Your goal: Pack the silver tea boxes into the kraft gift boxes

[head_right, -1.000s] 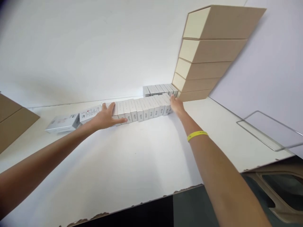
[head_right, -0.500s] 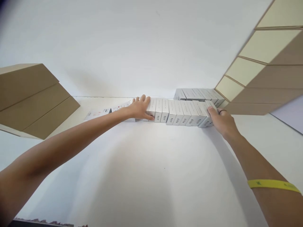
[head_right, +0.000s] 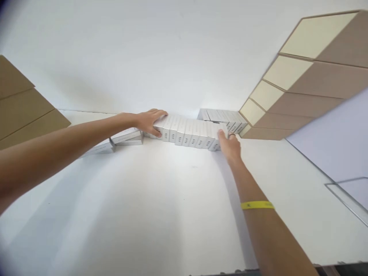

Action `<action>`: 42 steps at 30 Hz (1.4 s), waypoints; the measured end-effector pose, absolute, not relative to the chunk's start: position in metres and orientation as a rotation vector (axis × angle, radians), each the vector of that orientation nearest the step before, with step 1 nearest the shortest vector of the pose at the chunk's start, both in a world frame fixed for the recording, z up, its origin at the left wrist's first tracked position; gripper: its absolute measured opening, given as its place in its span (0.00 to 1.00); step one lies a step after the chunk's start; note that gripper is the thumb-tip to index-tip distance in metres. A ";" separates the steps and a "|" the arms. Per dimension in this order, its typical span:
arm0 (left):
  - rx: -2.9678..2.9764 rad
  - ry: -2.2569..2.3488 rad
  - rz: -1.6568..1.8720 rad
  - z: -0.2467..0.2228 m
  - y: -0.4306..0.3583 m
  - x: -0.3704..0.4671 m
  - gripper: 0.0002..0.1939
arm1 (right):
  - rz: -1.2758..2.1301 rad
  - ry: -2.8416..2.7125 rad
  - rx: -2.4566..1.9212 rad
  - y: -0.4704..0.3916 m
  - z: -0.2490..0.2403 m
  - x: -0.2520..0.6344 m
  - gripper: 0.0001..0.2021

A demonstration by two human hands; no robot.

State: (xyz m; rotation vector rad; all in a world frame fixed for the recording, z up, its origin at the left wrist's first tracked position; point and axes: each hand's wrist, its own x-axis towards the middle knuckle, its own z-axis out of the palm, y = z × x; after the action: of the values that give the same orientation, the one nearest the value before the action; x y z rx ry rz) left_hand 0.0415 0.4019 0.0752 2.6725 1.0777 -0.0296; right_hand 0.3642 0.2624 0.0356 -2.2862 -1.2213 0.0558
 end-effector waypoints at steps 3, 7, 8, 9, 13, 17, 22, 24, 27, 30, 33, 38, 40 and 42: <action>2.637 1.154 -0.071 0.076 0.398 0.013 0.57 | 0.196 -1.222 -2.250 0.268 0.035 0.340 0.34; 2.597 1.274 -0.107 0.074 0.389 -0.021 0.60 | 0.334 -1.271 -2.198 0.276 0.039 0.310 0.33; 2.588 1.307 -0.096 0.074 0.387 -0.026 0.60 | 0.341 -1.286 -2.189 0.278 0.040 0.303 0.31; 2.579 1.343 -0.077 0.074 0.385 -0.030 0.59 | 0.340 -1.300 -2.181 0.280 0.042 0.298 0.30; 2.550 1.445 -0.001 0.079 0.378 -0.032 0.54 | 0.323 -1.352 -2.157 0.281 0.048 0.286 0.28; 2.504 1.457 -0.020 0.082 0.377 -0.029 0.53 | 0.349 -1.380 -2.172 0.273 0.052 0.285 0.27; 2.519 1.404 0.019 0.077 0.374 -0.040 0.54 | 0.357 -1.438 -2.206 0.266 0.054 0.284 0.26; 2.525 1.413 0.008 0.075 0.371 -0.046 0.53 | 0.345 -1.476 -2.202 0.272 0.053 0.282 0.26; 2.534 1.464 -0.006 0.073 0.367 -0.049 0.52 | 0.292 -1.530 -2.190 0.290 0.051 0.280 0.27; 2.528 1.520 0.004 0.071 0.369 -0.046 0.52 | 0.219 -1.553 -2.225 0.309 0.052 0.281 0.27; 2.495 1.580 0.027 0.070 0.373 -0.037 0.54 | 0.121 -1.524 -2.312 0.320 0.054 0.283 0.29; 2.493 1.580 0.042 0.072 0.379 -0.014 0.56 | -0.008 -1.455 -2.380 0.330 0.056 0.293 0.34; 2.487 1.585 0.061 0.072 0.384 -0.008 0.56 | -0.017 -1.432 -2.387 0.336 0.055 0.298 0.37; 2.470 1.592 0.081 0.071 0.389 -0.005 0.55 | -0.010 -1.423 -2.382 0.340 0.052 0.302 0.38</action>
State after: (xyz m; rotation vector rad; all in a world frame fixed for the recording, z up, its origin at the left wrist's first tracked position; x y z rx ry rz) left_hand -0.0054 0.3890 0.0713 2.4700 1.5923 0.0807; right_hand 0.3018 0.3401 0.0520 -2.3824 -1.4229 -0.0104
